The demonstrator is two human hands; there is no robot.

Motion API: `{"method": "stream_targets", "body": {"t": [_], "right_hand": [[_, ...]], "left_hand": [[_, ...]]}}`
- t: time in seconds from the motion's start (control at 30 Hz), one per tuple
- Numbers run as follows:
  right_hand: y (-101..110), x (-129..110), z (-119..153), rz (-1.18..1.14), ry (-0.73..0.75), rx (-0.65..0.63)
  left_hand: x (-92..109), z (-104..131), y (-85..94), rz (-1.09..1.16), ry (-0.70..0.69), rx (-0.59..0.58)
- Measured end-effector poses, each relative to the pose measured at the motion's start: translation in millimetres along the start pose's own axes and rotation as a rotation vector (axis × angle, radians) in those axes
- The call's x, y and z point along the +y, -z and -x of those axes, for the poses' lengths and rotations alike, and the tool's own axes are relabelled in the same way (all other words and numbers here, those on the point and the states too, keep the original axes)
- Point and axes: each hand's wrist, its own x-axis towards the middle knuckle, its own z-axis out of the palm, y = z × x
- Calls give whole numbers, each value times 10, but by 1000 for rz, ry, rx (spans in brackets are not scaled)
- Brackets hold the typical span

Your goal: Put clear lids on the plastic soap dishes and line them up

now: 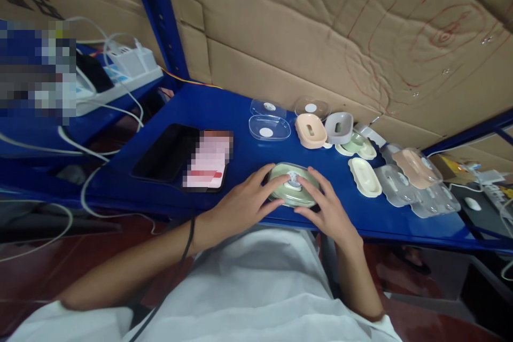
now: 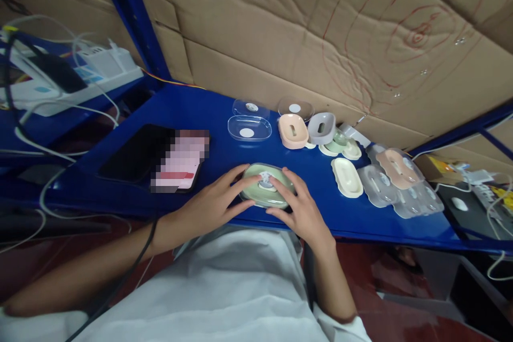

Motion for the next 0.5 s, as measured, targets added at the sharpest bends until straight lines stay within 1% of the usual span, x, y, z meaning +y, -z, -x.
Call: {"method": "stream_targets", "body": {"t": [0.17,0.3,0.4,0.47,0.5], "right_hand": [[5,-8,-4,-13,26,10],[50,74,-53,-34,64,-9],[137,170,-169,-30,74,35],[237,209,-369,-24,73,111],[291,207,-524,-21,74,164]], "left_hand": [[-10,4,-13,-27,-5,-31],[-1,6,-2,-14,0,0],[30,10,29,-21,-50,101],[56,17,58,-25,-112,193],[68,23,72,-29,-154,231]]}}
